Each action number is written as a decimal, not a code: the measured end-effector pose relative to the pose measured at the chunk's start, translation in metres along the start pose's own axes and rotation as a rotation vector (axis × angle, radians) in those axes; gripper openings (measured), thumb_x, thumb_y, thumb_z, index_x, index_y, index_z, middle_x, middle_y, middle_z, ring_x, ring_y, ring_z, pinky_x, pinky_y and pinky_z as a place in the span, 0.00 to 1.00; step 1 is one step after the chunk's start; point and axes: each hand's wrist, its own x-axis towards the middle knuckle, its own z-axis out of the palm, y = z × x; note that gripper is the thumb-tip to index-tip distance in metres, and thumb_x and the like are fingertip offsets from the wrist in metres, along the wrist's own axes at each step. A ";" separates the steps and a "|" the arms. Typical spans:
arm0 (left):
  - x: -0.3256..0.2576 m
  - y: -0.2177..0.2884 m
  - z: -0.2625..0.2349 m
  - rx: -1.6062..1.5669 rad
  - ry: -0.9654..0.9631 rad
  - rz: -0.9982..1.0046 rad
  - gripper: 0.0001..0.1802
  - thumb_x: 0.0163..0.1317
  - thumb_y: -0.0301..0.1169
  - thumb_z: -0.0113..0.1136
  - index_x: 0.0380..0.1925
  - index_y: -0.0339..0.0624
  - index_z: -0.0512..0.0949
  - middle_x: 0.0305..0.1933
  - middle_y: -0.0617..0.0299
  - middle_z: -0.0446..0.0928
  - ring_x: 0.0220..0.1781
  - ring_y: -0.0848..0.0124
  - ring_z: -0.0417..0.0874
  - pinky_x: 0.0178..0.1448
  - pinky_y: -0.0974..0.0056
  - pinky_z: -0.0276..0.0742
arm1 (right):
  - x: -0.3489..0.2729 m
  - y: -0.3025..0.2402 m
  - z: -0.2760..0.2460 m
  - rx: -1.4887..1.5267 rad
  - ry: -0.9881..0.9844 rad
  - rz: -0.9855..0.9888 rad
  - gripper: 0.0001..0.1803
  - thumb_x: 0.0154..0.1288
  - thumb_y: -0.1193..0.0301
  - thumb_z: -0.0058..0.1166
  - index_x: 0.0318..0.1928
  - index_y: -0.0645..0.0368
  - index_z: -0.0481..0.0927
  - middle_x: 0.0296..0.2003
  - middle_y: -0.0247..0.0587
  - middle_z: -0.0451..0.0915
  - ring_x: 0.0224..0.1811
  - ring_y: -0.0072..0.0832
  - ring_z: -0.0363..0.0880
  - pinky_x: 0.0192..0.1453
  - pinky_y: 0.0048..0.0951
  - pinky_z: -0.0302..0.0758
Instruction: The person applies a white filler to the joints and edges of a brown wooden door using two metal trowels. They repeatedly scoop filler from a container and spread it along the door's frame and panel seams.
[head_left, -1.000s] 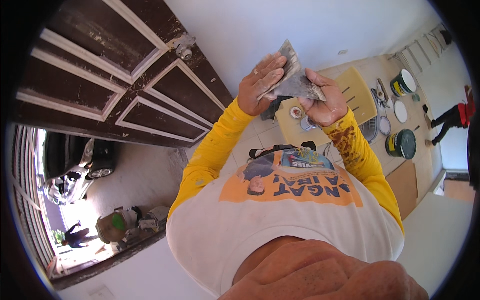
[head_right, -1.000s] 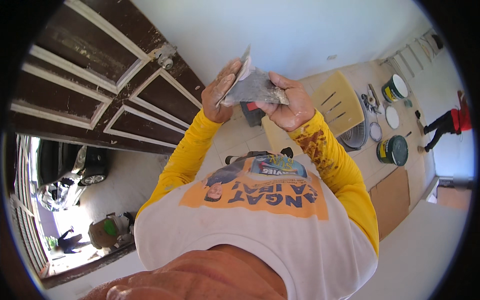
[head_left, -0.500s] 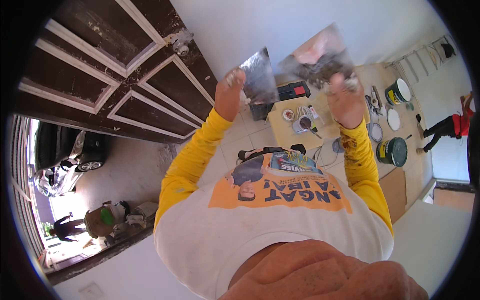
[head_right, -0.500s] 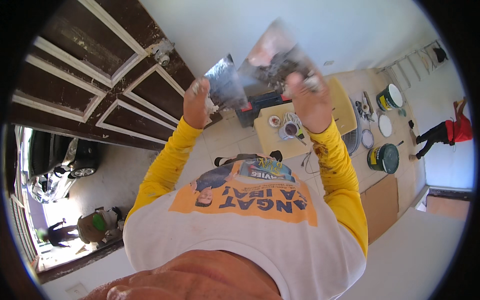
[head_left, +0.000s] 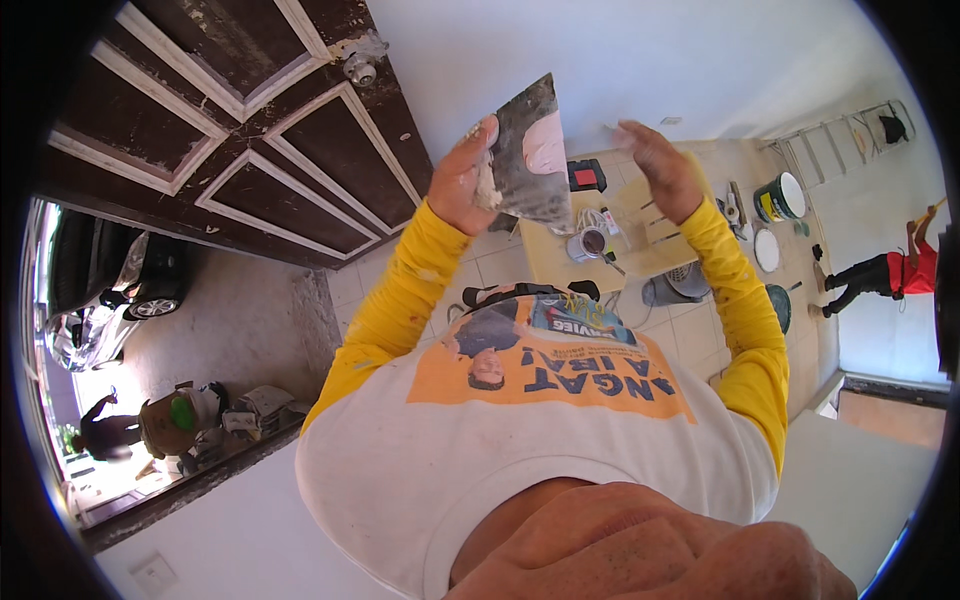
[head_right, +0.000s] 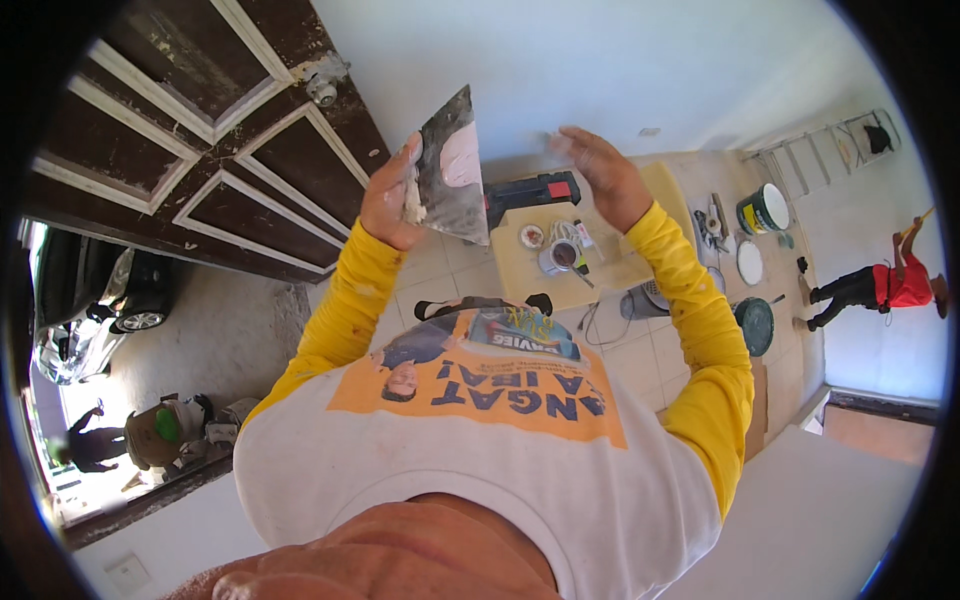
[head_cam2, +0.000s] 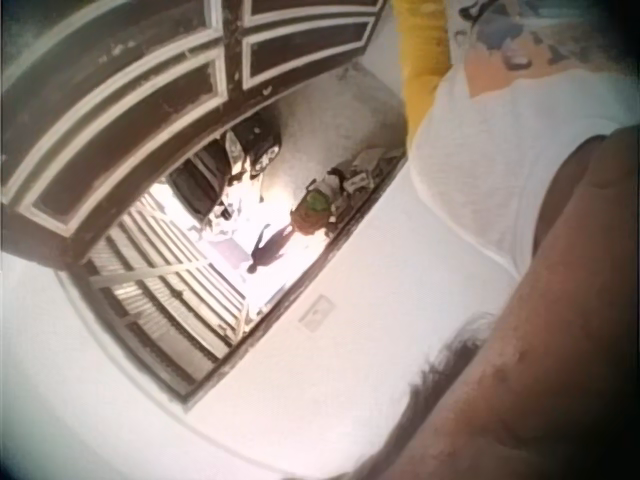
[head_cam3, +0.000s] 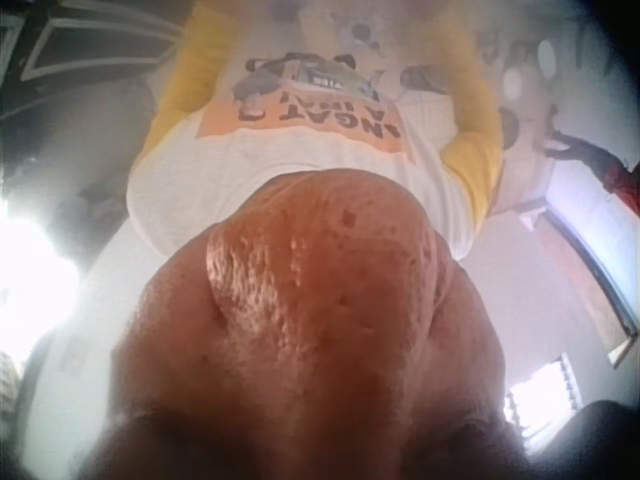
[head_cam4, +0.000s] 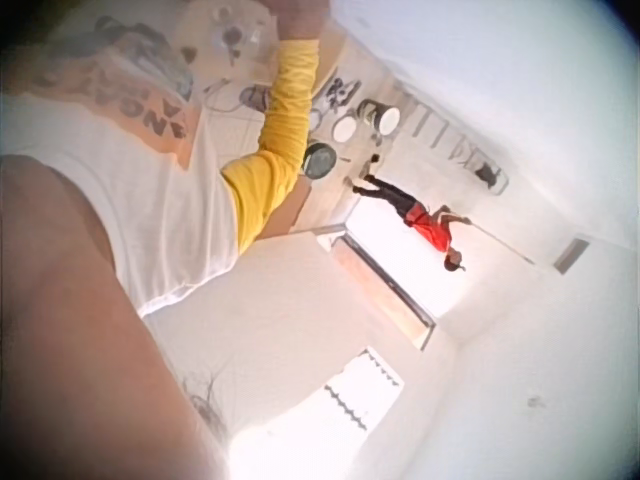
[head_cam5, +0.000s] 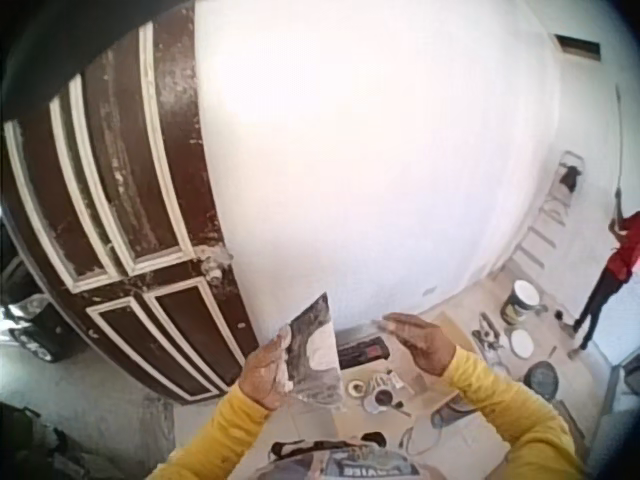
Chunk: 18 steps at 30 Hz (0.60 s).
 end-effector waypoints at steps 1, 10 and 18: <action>-0.002 0.009 0.007 -0.076 -0.029 -0.105 0.22 0.72 0.41 0.48 0.58 0.37 0.71 0.54 0.52 0.78 0.54 0.59 0.81 0.58 0.48 0.79 | 0.001 -0.012 -0.001 0.424 0.036 0.225 0.28 0.66 0.72 0.56 0.66 0.57 0.68 0.54 0.41 0.77 0.58 0.33 0.74 0.65 0.33 0.69; 0.017 0.011 -0.018 0.512 0.079 0.534 0.20 0.70 0.37 0.53 0.56 0.36 0.71 0.51 0.58 0.78 0.51 0.65 0.81 0.56 0.58 0.78 | -0.021 0.018 -0.011 1.258 -0.005 0.687 0.20 0.67 0.67 0.56 0.56 0.64 0.74 0.48 0.43 0.82 0.48 0.34 0.83 0.57 0.42 0.80; -0.003 -0.003 0.035 1.071 -0.393 1.118 0.21 0.70 0.39 0.52 0.60 0.43 0.72 0.64 0.48 0.72 0.71 0.50 0.66 0.74 0.48 0.52 | -0.023 -0.058 0.076 1.989 0.162 0.756 0.10 0.69 0.72 0.51 0.47 0.63 0.76 0.40 0.43 0.82 0.38 0.29 0.83 0.33 0.21 0.83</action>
